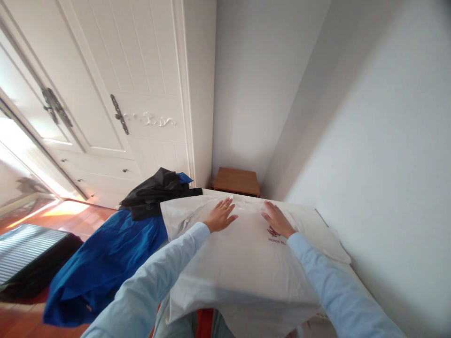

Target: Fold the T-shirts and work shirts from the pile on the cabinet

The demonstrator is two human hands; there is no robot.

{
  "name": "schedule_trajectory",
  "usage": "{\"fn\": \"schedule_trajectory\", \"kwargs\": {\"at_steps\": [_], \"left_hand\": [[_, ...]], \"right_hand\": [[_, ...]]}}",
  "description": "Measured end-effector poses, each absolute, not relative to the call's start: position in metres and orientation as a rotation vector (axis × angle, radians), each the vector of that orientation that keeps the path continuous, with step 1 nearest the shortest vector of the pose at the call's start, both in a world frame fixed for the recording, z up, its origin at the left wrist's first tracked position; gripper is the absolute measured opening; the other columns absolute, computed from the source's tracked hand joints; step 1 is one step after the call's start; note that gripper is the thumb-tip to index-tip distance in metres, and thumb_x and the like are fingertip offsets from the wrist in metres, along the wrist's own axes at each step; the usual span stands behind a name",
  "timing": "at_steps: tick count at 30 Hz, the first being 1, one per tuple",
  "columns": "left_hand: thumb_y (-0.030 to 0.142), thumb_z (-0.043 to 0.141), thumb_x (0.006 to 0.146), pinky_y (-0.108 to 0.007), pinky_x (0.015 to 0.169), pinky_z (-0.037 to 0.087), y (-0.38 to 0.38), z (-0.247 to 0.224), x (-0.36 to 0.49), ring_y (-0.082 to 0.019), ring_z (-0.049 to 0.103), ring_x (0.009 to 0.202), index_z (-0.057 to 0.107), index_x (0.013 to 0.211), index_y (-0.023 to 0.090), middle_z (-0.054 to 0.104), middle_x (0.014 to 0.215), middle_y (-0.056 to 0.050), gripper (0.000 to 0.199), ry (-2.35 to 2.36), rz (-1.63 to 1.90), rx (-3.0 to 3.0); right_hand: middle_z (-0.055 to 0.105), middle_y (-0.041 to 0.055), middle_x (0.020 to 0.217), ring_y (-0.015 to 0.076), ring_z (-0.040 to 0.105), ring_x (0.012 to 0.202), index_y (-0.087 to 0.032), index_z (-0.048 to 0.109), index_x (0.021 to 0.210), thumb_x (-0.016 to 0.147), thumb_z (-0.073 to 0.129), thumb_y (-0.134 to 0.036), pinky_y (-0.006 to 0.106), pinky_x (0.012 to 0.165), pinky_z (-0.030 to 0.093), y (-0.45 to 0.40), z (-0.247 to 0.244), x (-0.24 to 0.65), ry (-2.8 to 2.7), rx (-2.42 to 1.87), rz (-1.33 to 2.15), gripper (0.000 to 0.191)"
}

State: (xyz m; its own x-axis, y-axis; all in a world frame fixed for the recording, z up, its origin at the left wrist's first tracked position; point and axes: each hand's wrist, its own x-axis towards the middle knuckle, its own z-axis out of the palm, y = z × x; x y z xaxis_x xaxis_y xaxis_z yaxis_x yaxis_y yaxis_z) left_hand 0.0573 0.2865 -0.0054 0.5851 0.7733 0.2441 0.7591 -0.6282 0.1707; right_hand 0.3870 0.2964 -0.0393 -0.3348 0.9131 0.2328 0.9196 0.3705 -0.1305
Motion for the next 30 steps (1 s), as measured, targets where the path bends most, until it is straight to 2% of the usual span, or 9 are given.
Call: {"fn": "schedule_trajectory", "kwargs": {"at_steps": [6, 12, 20, 23, 26, 30], "left_hand": [[0.068, 0.030, 0.097, -0.053, 0.124, 0.013, 0.265, -0.021, 0.063, -0.030, 0.016, 0.153, 0.037, 0.154, 0.019, 0.028, 0.162, -0.013, 0.076, 1.291, 0.157, 2.719], [0.066, 0.027, 0.098, -0.046, 0.125, 0.011, 0.273, -0.022, 0.048, -0.026, 0.019, 0.153, 0.032, 0.157, 0.021, 0.024, 0.163, -0.012, 0.074, 1.220, 0.115, 2.748], [0.068, 0.023, 0.097, -0.047, 0.124, 0.011, 0.276, -0.024, 0.049, -0.027, 0.015, 0.154, 0.028, 0.158, 0.019, 0.019, 0.165, -0.013, 0.079, 1.225, 0.054, 2.764], [0.063, 0.029, 0.098, -0.052, 0.124, 0.013, 0.272, -0.016, 0.056, -0.028, 0.018, 0.153, 0.034, 0.156, 0.020, 0.023, 0.164, -0.013, 0.072, 1.301, 0.028, 2.714], [0.054, 0.029, 0.101, -0.057, 0.123, 0.009, 0.260, -0.005, 0.073, -0.029, 0.020, 0.153, 0.047, 0.147, 0.016, 0.030, 0.161, -0.016, 0.062, 1.396, 0.067, 2.699], [0.055, 0.026, 0.102, -0.052, 0.125, 0.012, 0.240, 0.001, 0.106, -0.026, 0.021, 0.153, 0.049, 0.145, 0.018, 0.033, 0.160, -0.014, 0.061, 1.232, 0.237, 2.794]], "right_hand": [[0.032, 0.0135, 0.158, 0.0275, 0.027, 0.149, -0.010, 0.041, 0.152, 0.103, 0.029, -0.056, 0.049, 0.124, 0.026, 0.247, -0.041, 0.411, -2.476, -1.677, -0.013, 0.068], [0.036, 0.0079, 0.156, 0.0227, 0.030, 0.148, -0.018, 0.047, 0.149, 0.104, 0.029, -0.050, 0.045, 0.124, 0.028, 0.217, -0.052, 0.463, -2.496, -1.670, 0.024, 0.059], [0.033, 0.0099, 0.157, 0.0237, 0.027, 0.149, -0.015, 0.044, 0.151, 0.103, 0.033, -0.042, 0.045, 0.125, 0.025, 0.221, -0.049, 0.462, -2.515, -1.760, -0.013, 0.057], [0.032, 0.0124, 0.158, 0.0262, 0.026, 0.150, -0.013, 0.043, 0.152, 0.103, 0.034, -0.045, 0.048, 0.124, 0.026, 0.214, -0.047, 0.460, -2.464, -1.831, -0.014, 0.059], [0.033, 0.0140, 0.157, 0.0263, 0.029, 0.149, -0.011, 0.040, 0.152, 0.102, 0.033, -0.050, 0.047, 0.123, 0.029, 0.199, -0.048, 0.465, -2.325, -1.836, -0.033, 0.064], [0.042, 0.0186, 0.150, 0.0273, 0.040, 0.142, -0.007, 0.042, 0.148, 0.100, 0.035, -0.048, 0.045, 0.121, 0.032, 0.178, -0.038, 0.482, -2.034, -1.897, -0.029, 0.064]]}}
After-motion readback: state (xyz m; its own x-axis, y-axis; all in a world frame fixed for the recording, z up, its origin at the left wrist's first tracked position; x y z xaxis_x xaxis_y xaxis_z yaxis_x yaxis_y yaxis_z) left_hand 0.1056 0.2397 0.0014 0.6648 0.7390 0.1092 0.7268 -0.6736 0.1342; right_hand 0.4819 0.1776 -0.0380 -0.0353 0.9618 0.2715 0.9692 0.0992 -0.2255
